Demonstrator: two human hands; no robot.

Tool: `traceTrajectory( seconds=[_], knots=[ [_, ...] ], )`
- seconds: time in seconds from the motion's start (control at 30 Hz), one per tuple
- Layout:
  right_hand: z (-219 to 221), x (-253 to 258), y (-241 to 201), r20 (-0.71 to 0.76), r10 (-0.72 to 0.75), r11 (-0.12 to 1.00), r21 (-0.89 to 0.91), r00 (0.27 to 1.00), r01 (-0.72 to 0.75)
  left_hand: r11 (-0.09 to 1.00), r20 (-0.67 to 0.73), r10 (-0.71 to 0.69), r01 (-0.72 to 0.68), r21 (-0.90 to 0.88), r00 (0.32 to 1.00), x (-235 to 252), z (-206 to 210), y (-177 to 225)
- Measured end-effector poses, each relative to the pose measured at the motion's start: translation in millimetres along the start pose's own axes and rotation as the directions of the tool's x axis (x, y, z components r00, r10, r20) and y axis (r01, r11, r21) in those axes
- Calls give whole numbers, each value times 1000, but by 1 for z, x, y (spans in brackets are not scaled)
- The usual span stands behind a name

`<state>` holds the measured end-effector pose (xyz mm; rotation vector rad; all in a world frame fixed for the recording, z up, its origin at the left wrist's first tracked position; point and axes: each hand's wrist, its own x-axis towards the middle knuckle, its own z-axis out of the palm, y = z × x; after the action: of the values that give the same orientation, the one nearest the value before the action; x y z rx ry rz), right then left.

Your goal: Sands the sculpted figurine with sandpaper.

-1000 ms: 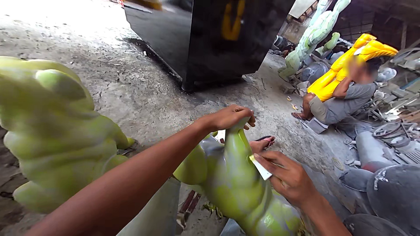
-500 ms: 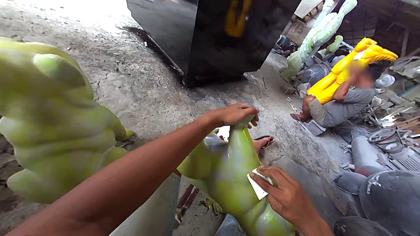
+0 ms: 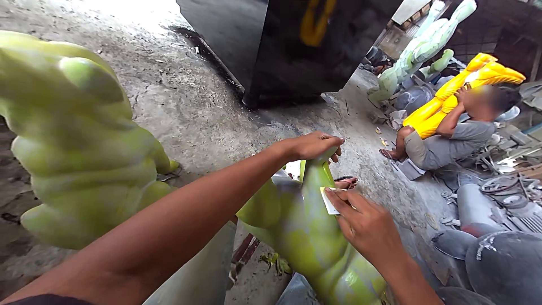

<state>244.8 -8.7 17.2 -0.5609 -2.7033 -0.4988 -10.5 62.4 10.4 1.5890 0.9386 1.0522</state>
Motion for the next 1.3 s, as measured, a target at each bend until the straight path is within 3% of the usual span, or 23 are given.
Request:
traceTrajectory(
  seconds=[0.1,0.2,0.4,0.57,0.83,0.97,1.07,1.3],
  knots=[
    [-4,-18,12,85,-26,999,-21,996,28,1000,8,-1,1,12,1000,0,-3,0],
    [-12,-29,34,121,-84,992,100,989,72,999,3,-11,11,33,1000,3,-5,-2],
    [-14,3,41,5,-30,931,364,1000,27,998,17,-19,18,52,1000,4,-4,-3],
    [4,19,28,63,-29,950,311,998,9,999,22,-36,35,38,999,4,-6,-4],
    [5,-23,13,112,24,957,283,993,-55,998,25,-50,49,45,998,1,-9,-2],
    [-8,-35,17,175,-61,969,245,983,16,997,18,-53,52,64,998,3,-6,-1],
    [-19,-27,29,233,-141,947,315,962,62,996,24,-63,62,70,998,2,-7,1],
    [-20,48,35,-29,53,867,497,998,-31,994,26,-104,103,35,994,-1,-8,0]
  ],
)
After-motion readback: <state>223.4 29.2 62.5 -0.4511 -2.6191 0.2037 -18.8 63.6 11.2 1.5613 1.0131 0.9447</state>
